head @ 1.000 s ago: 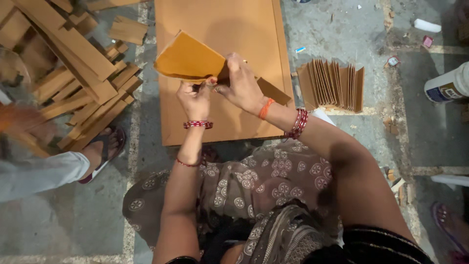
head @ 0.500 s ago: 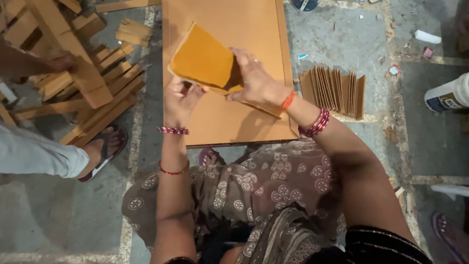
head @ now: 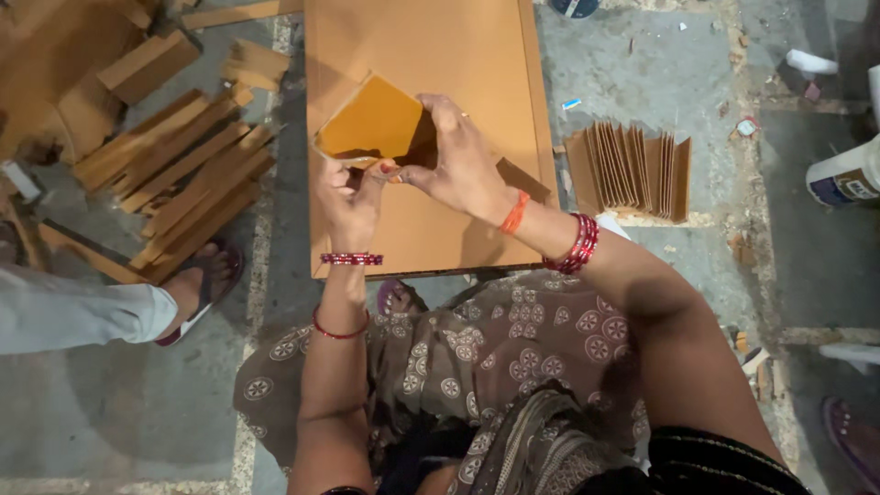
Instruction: The person applies glue to the edges of a cardboard flap using a white roller, then folds and presses the flap to seal a cardboard box. The person works on the floor, handling the box and the roller to complete the assembly.
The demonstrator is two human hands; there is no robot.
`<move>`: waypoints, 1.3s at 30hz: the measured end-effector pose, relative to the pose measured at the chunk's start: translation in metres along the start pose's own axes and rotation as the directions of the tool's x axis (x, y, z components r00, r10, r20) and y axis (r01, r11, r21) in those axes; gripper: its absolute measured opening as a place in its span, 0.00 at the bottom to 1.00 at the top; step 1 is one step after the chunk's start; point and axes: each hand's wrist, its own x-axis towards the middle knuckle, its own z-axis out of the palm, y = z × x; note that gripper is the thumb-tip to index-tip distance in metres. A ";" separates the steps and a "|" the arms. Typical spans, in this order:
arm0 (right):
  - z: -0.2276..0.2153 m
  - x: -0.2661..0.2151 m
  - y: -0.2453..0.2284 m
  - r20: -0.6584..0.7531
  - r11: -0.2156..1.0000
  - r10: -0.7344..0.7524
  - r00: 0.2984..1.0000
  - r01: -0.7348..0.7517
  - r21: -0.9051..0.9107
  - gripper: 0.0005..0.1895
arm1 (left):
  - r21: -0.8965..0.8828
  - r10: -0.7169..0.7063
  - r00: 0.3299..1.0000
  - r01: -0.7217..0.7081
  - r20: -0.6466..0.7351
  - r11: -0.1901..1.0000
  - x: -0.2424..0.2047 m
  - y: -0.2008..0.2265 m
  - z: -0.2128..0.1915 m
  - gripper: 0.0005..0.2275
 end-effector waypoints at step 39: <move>-0.001 -0.014 0.059 0.386 0.969 0.248 0.888 -0.224 -0.107 0.70 | 0.092 -0.223 0.975 0.222 -0.002 0.971 -0.024 -0.109 0.018 0.06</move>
